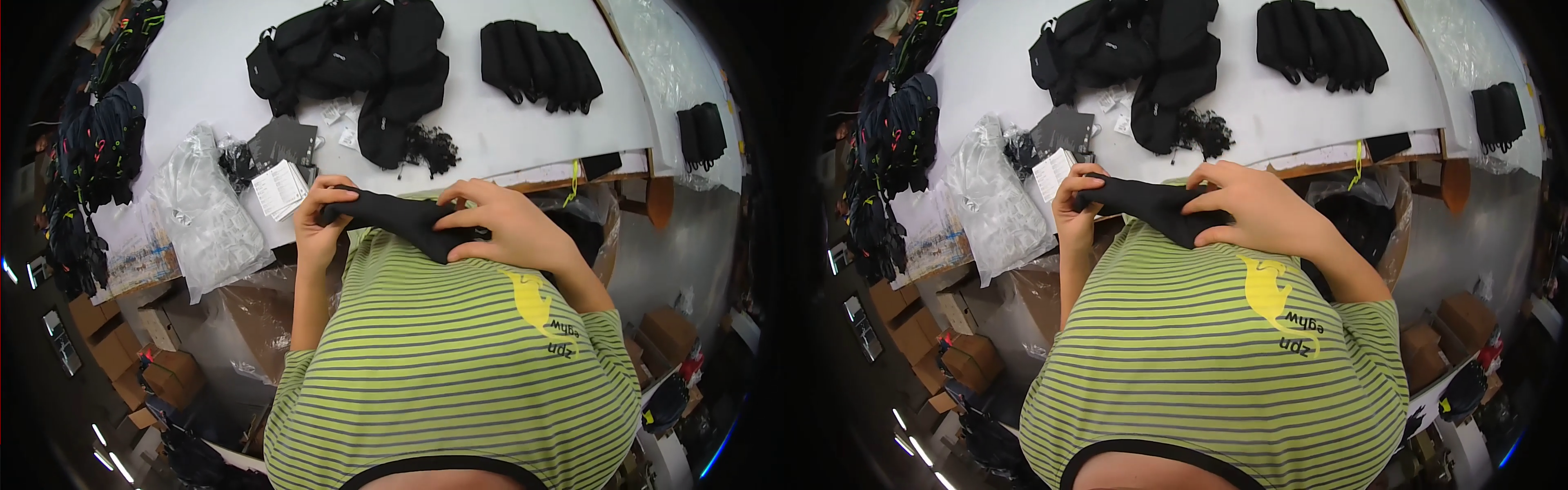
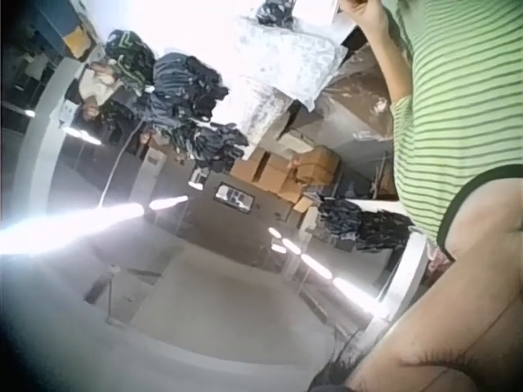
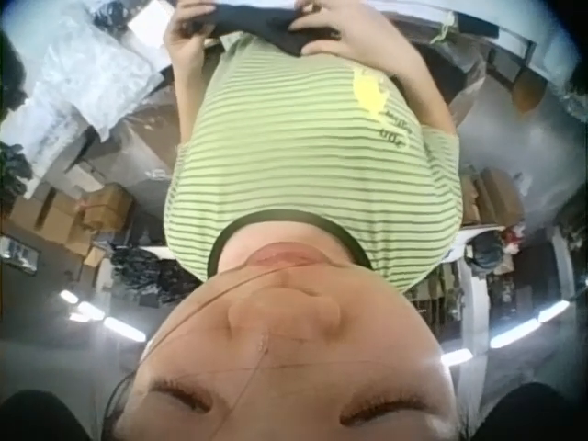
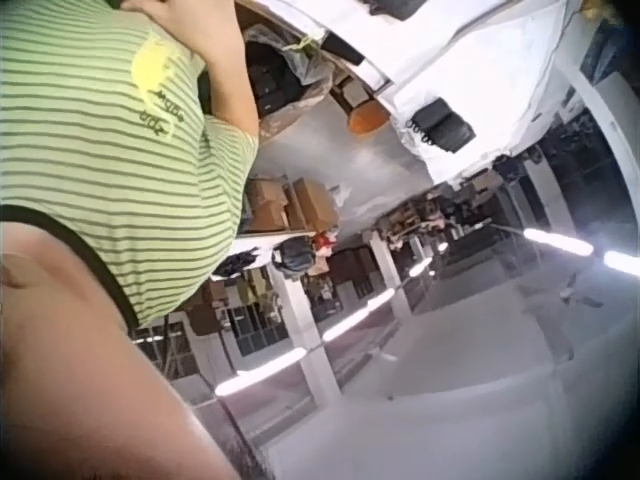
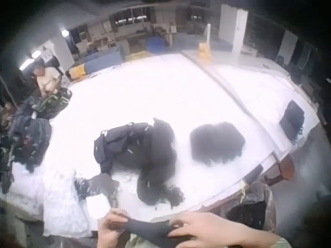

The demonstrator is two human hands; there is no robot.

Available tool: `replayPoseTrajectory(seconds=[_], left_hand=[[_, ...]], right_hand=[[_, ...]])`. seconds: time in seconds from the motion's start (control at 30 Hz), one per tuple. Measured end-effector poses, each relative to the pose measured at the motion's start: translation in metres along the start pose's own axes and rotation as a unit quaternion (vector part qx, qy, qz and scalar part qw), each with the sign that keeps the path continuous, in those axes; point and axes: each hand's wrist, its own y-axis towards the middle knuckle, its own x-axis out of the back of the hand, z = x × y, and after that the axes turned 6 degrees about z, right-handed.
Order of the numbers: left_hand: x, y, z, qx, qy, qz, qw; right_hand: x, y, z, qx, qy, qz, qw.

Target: Attaching tags and fasteners to small black bags and organizing them into a box.

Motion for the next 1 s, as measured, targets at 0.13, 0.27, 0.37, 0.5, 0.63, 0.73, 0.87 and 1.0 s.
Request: replayPoseTrajectory(seconds=[0.13,0.27,0.37,0.5,0.63,0.73,0.87,1.0], left_hand=[[0.000,-0.017,0.004,0.053,-0.054,0.000,0.997],[0.005,-0.029,0.006,0.077,-0.068,-0.008,0.995],[0.005,-0.036,0.004,0.113,-0.011,-0.064,0.991],[-0.004,-0.034,-0.006,0.106,-0.044,-0.037,0.993],[-0.008,-0.022,-0.016,0.094,0.026,-0.013,0.995],[-0.003,-0.020,-0.013,0.087,0.042,0.013,0.995],[-0.022,-0.014,-0.028,0.145,0.011,-0.044,0.988],[-0.016,-0.006,-0.018,0.083,0.093,0.073,0.989]], right_hand=[[-0.003,0.003,0.002,-0.003,-0.014,0.031,0.999],[-0.008,0.007,-0.001,0.006,-0.015,0.026,1.000],[-0.005,0.008,-0.001,0.038,-0.036,-0.117,0.992],[-0.010,0.015,-0.014,0.007,0.101,-0.232,0.968],[-0.011,0.020,-0.021,-0.055,0.310,-0.246,0.917],[-0.001,0.015,-0.020,0.029,0.220,-0.148,0.964],[0.002,0.008,-0.021,-0.023,0.227,-0.110,0.967],[0.008,-0.003,-0.038,-0.064,0.216,-0.090,0.970]])
